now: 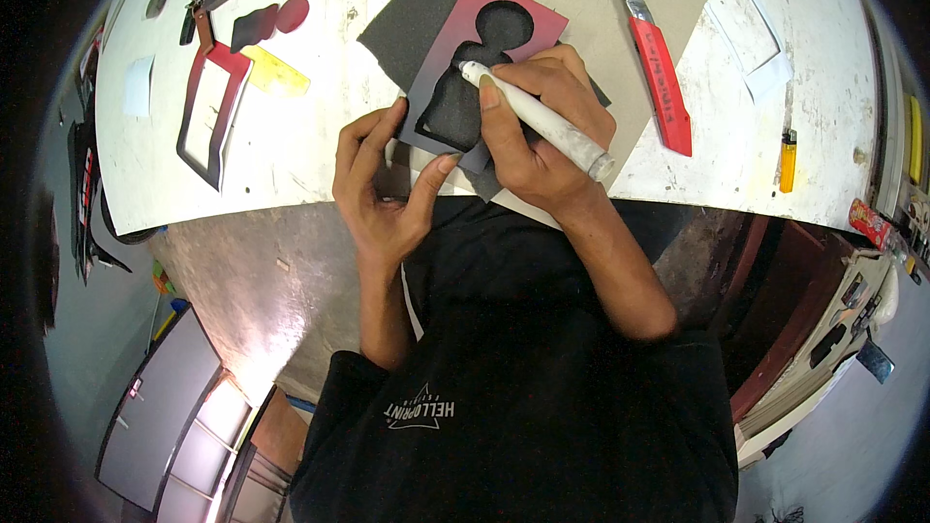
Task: The person uses a white marker to color the cutout edges of a pink stencil placed on a dark sheet. They repeatedly rotate the stencil to reach different sides and continue marking until the edges are fully covered.
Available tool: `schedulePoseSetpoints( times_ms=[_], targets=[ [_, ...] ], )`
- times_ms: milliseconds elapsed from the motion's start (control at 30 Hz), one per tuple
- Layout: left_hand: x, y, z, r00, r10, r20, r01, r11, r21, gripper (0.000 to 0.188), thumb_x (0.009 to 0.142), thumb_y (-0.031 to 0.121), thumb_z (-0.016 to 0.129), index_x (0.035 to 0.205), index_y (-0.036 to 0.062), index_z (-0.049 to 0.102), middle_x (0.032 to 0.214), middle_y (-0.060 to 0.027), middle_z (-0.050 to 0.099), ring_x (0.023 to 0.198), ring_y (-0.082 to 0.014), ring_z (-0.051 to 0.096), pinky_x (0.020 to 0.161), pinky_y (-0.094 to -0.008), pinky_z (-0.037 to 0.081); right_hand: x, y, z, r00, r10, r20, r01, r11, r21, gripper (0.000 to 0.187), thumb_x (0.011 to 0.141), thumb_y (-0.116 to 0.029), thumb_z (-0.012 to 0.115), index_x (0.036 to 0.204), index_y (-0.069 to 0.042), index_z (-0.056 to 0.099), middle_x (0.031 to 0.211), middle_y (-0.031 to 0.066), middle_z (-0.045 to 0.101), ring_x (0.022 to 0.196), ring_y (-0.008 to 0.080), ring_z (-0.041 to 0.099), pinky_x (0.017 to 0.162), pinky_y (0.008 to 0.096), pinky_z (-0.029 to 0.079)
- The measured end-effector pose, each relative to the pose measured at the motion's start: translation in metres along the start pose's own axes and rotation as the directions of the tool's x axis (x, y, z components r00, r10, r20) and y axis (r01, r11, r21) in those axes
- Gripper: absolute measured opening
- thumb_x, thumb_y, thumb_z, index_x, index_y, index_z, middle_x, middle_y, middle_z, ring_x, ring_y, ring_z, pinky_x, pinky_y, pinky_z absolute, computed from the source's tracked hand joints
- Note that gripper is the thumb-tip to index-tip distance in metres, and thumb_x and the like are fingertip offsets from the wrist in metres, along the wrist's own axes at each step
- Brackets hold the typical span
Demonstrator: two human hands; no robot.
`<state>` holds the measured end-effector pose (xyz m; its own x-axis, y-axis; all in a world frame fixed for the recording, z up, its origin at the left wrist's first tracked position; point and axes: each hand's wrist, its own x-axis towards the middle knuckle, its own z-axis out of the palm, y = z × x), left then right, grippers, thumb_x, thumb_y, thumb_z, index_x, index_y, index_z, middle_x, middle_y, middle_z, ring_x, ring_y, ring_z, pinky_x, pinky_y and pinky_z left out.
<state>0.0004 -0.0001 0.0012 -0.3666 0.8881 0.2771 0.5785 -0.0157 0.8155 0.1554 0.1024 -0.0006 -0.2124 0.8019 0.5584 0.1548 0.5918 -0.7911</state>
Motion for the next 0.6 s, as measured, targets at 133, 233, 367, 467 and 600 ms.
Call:
schedulePoseSetpoints(
  times_ms=[133,233,367,467,600],
  targets=[
    [0.0004,0.0005,-0.0003,1.000,0.005,0.003,-0.005,1.000,0.010,0.058,0.068,0.020,0.088,0.119,0.0030,0.067,0.110,-0.0115,0.062,0.102,-0.0245,0.057,0.087,-0.0337,0.046,0.0014,-0.0018,0.0006,1.000,0.009,-0.006,-0.009,1.000,-0.017,0.012,0.083,-0.004,0.071,0.092,0.004,0.067,0.083,0.0131,0.069,0.073,0.0206,0.064,0.061,0.0297,0.050],
    [0.0012,0.0012,-0.0006,1.000,0.008,0.008,-0.009,1.000,0.016,0.057,0.069,0.020,0.088,0.119,0.0028,0.068,0.110,-0.0116,0.062,0.102,-0.0245,0.057,0.087,-0.0336,0.045,0.0011,-0.0020,0.0011,1.000,0.014,-0.013,-0.015,0.999,-0.028,0.012,0.083,-0.003,0.071,0.092,0.004,0.067,0.084,0.0132,0.069,0.074,0.0205,0.064,0.062,0.0298,0.050],
    [0.0020,0.0023,-0.0007,1.000,0.007,0.011,-0.007,1.000,0.017,0.057,0.069,0.021,0.088,0.119,0.0028,0.068,0.110,-0.0117,0.062,0.102,-0.0246,0.057,0.088,-0.0335,0.045,0.0012,-0.0027,0.0020,0.999,0.043,-0.032,-0.044,0.998,-0.034,0.012,0.083,-0.003,0.071,0.093,0.003,0.067,0.085,0.0131,0.069,0.076,0.0205,0.064,0.063,0.0298,0.050],
    [0.0012,0.0019,-0.0010,1.000,0.012,0.007,-0.013,1.000,0.020,0.057,0.069,0.022,0.088,0.119,0.0031,0.068,0.110,-0.0117,0.062,0.102,-0.0245,0.057,0.087,-0.0338,0.045,0.0015,-0.0021,0.0021,0.999,0.042,-0.031,-0.043,0.998,-0.035,0.012,0.084,-0.003,0.071,0.093,0.003,0.067,0.085,0.0129,0.069,0.077,0.0202,0.064,0.064,0.0293,0.050],
    [0.0004,0.0005,-0.0005,1.000,0.015,0.007,-0.015,1.000,0.022,0.058,0.069,0.023,0.088,0.120,0.0035,0.068,0.110,-0.0115,0.062,0.102,-0.0244,0.057,0.087,-0.0341,0.046,0.0007,-0.0016,0.0026,0.998,0.050,-0.049,-0.052,0.997,-0.056,0.012,0.084,-0.003,0.071,0.094,0.004,0.067,0.086,0.0129,0.069,0.079,0.0198,0.063,0.064,0.0289,0.050]
  ],
)
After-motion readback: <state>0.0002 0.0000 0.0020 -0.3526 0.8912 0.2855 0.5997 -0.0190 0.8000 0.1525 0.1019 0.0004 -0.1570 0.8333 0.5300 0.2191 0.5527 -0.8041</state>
